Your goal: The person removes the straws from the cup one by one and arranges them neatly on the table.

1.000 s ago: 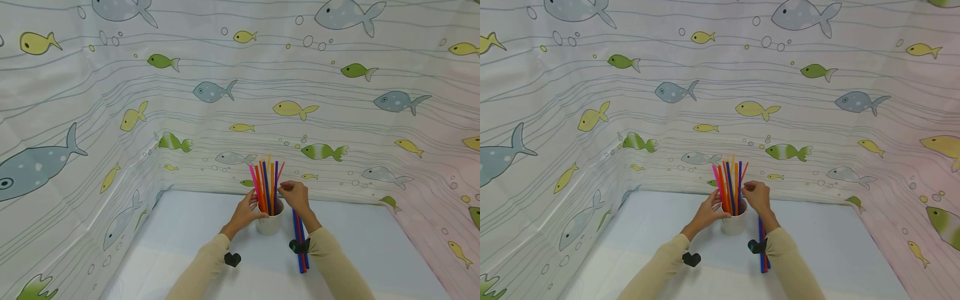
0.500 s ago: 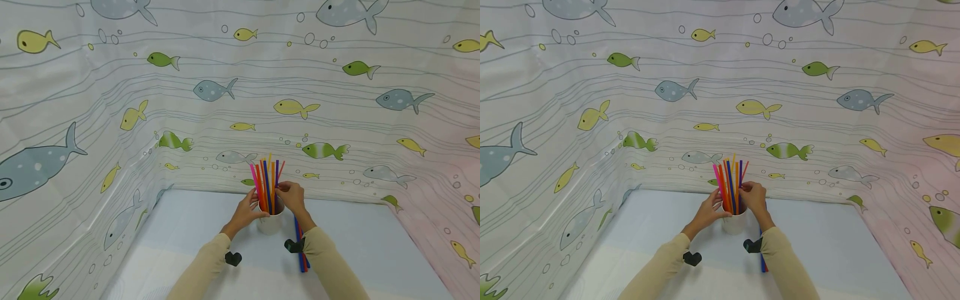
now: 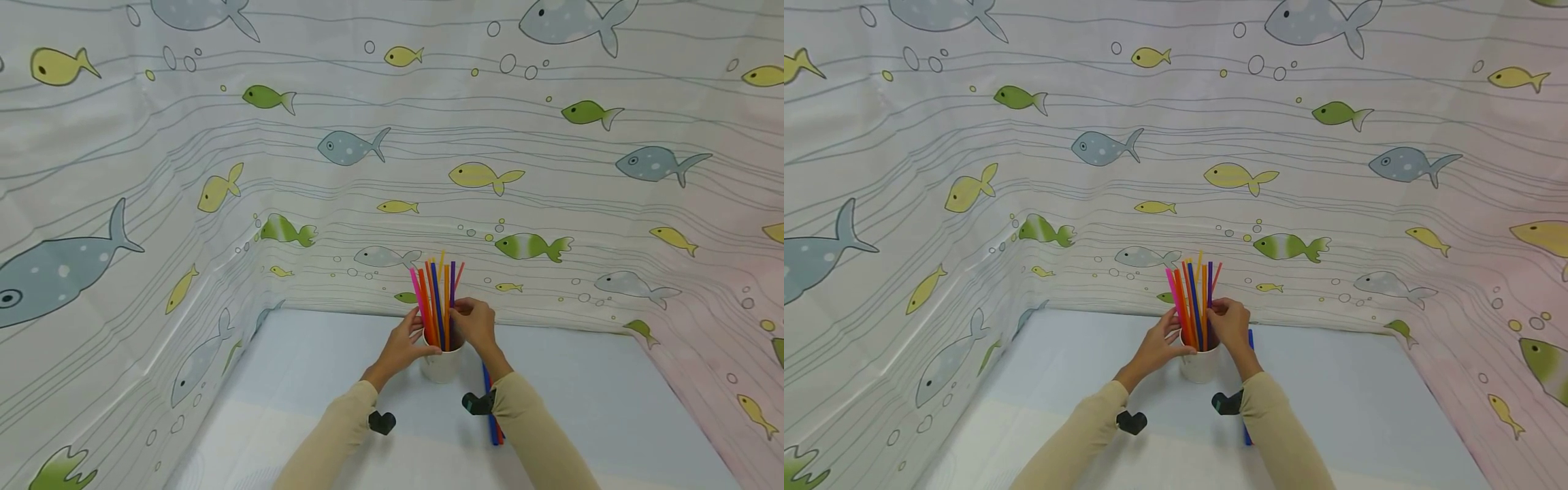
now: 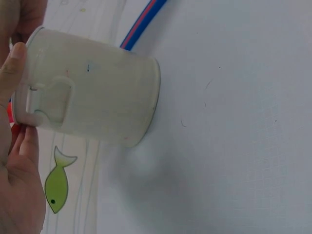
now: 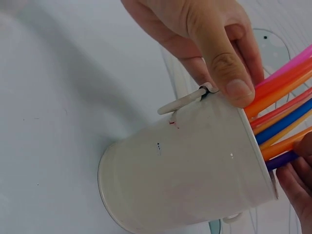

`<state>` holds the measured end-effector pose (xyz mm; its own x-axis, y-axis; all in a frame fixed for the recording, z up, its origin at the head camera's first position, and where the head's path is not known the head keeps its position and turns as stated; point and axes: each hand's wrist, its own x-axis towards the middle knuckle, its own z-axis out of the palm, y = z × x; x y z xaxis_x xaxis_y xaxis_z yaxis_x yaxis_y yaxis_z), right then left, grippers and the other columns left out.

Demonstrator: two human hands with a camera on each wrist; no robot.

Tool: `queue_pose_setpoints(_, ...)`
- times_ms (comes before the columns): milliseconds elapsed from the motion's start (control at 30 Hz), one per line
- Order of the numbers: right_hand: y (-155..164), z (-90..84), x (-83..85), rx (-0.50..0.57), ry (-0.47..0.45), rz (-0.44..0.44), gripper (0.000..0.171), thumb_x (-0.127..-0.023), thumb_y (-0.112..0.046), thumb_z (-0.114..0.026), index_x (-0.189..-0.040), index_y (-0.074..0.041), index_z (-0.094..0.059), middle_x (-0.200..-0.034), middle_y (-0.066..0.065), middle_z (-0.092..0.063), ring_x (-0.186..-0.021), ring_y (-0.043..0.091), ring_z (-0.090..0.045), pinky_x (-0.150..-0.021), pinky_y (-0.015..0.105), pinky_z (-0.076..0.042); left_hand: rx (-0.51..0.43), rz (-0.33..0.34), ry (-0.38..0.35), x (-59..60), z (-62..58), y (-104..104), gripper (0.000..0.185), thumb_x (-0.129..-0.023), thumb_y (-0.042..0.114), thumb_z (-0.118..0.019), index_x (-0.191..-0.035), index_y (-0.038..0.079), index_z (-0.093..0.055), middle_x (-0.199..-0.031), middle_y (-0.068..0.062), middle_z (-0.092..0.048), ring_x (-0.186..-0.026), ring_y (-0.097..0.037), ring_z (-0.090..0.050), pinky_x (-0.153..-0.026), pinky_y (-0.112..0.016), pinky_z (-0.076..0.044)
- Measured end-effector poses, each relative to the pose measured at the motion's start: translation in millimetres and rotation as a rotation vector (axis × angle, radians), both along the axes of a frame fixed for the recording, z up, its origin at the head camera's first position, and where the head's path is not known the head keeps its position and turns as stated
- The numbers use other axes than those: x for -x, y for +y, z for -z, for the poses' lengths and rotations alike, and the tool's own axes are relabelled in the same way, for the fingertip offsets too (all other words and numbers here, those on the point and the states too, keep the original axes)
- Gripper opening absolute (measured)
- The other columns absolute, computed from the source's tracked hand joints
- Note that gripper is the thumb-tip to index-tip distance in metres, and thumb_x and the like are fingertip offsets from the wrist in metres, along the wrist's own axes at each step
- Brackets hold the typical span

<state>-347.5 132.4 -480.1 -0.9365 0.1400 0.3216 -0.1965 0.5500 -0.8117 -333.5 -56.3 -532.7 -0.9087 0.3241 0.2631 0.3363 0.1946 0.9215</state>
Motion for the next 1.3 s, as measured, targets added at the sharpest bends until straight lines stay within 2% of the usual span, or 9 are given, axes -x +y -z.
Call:
queue_pose_setpoints(267,-0.1,-6.6,-0.3,0.005,0.0,0.011,0.02,-0.087,-0.013,-0.073,-0.102,0.001,-0.073,-0.09,0.012,-0.072,-0.081,0.026,-0.068,-0.074,0.038,-0.06,0.003,-0.002,-0.012,0.0,0.1,-0.7,0.103,-0.075,0.018,-0.085,-0.155,0.012,-0.02,-0.131,-0.007,-0.053,-0.125,-0.017,-0.051,-0.102,-0.028,-0.044)
queue_pose_setpoints(667,7.0,-26.7,0.9,0.019,0.103,0.012,0.02,-0.086,-0.012,-0.075,-0.101,0.001,-0.073,-0.09,0.013,-0.073,-0.082,0.027,-0.07,-0.075,0.04,-0.059,0.029,-0.017,-0.024,-0.8,-0.6,-0.9,0.1,-0.078,0.02,-0.083,-0.155,0.012,-0.02,-0.133,-0.008,-0.052,-0.127,-0.02,-0.05,-0.103,-0.031,-0.044)
queue_pose_setpoints(967,16.5,-53.7,-2.5,0.058,0.149,0.007,0.022,-0.087,-0.014,-0.074,-0.102,0.001,-0.073,-0.092,0.013,-0.073,-0.083,0.027,-0.069,-0.075,0.04,-0.059,0.022,-0.013,-0.032,-2.2,-1.6,-1.1,0.1,-0.078,0.02,-0.083,-0.155,0.012,-0.02,-0.134,-0.009,-0.052,-0.127,-0.021,-0.05,-0.103,-0.032,-0.044)
queue_pose_setpoints(1033,18.9,-60.7,-2.5,0.069,0.16,0.009,0.022,-0.087,-0.014,-0.074,-0.103,0.001,-0.072,-0.092,0.013,-0.073,-0.083,0.026,-0.07,-0.074,0.038,-0.059,0.015,-0.007,-0.025,-1.8,-1.4,-1.4,0.099,-0.078,0.018,-0.083,-0.155,0.011,-0.02,-0.134,-0.01,-0.052,-0.127,-0.022,-0.05,-0.103,-0.032,-0.044)
queue_pose_setpoints(1167,24.3,-74.8,-2.6,0.091,0.185,0.02,0.021,-0.087,-0.012,-0.074,-0.103,0.001,-0.072,-0.091,0.013,-0.073,-0.081,0.025,-0.071,-0.068,0.022,-0.056,0.014,-0.008,-0.027,-1.9,-1.8,-1.8,0.1,-0.078,0.018,-0.083,-0.155,0.011,-0.02,-0.134,-0.009,-0.052,-0.127,-0.02,-0.05,-0.103,-0.03,-0.044)
queue_pose_setpoints(1300,31.5,-87.7,-4.6,0.114,0.192,0.005,0.021,-0.088,-0.012,-0.073,-0.104,0.002,-0.072,-0.092,0.014,-0.073,-0.079,0.026,-0.071,-0.064,0.015,-0.054,0.022,-0.012,-0.032,-3.5,-2.9,-1.9,0.1,-0.078,0.018,-0.083,-0.156,0.012,-0.02,-0.134,-0.008,-0.052,-0.127,-0.019,-0.05,-0.103,-0.029,-0.043)
